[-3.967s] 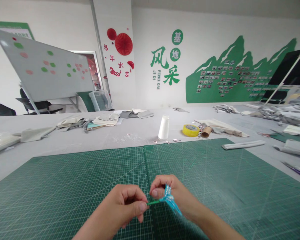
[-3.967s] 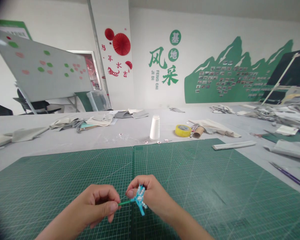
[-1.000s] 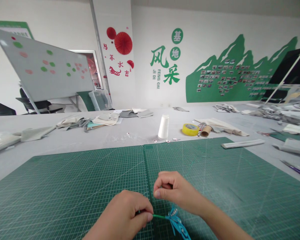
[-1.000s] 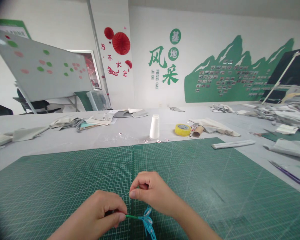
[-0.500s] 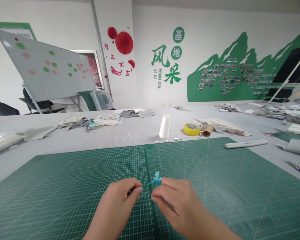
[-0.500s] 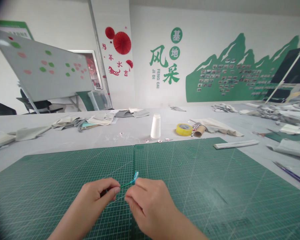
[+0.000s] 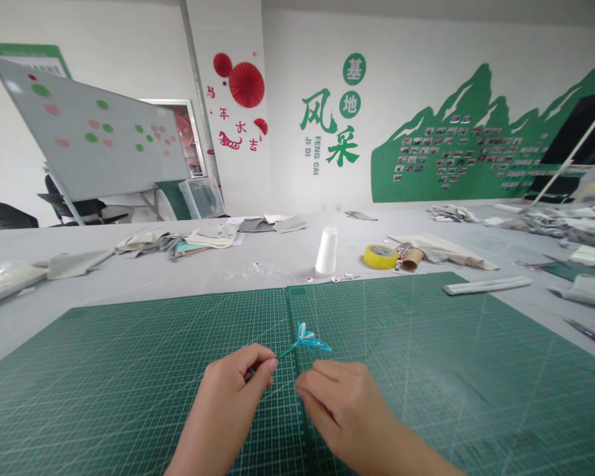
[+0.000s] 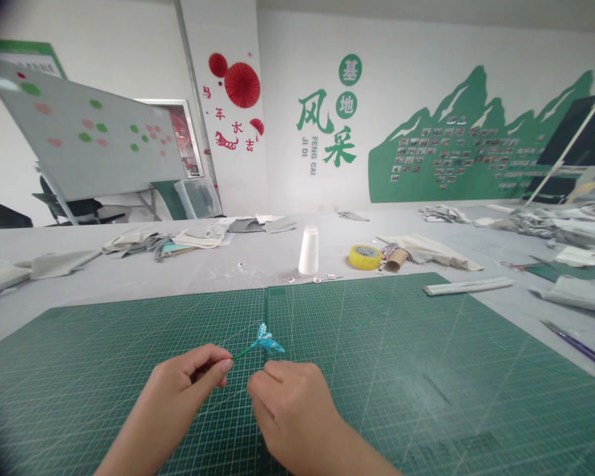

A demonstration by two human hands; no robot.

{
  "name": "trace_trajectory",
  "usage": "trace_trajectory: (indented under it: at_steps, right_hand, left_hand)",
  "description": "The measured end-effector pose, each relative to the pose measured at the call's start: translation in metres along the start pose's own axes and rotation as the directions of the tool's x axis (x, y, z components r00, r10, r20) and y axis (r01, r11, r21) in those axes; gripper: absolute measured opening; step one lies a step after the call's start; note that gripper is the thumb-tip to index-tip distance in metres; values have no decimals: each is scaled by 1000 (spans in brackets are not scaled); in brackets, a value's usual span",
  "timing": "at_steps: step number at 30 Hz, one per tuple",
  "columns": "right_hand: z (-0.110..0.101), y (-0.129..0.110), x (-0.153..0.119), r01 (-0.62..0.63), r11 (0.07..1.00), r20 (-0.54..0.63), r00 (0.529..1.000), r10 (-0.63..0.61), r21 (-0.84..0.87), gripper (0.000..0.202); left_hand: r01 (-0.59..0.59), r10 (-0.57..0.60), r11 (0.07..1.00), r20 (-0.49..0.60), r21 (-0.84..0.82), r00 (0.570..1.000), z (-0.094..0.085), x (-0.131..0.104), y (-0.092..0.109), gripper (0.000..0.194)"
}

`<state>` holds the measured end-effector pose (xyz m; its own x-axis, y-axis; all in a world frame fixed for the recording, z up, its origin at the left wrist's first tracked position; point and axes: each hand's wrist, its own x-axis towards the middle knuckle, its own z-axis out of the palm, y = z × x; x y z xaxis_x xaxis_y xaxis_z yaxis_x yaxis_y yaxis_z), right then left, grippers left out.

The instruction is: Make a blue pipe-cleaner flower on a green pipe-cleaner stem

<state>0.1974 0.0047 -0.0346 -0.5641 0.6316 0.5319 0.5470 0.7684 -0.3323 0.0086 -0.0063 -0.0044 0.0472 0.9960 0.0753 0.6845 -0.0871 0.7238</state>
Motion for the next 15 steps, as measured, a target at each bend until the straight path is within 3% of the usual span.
trace_trajectory:
  at_steps: [5,9,12,15]
  right_hand:
    - [8,2,3,-235,913,22,970,242,333,20]
    - [12,9,7,-426,655,162,891,424,624,19]
    - [9,16,10,-461,443,259,859,442,769,23]
    - [6,24,12,-482,336,316,840,442,809,28]
  left_hand:
    - [-17,17,993,1,-117,1000,-3,-1,2,24]
    - [-65,74,979,43,-194,996,-5,-1,4,23]
    - [-102,122,970,78,-221,990,-4,-1,5,23]
    - [-156,186,962,117,-224,976,-3,-4,7,22]
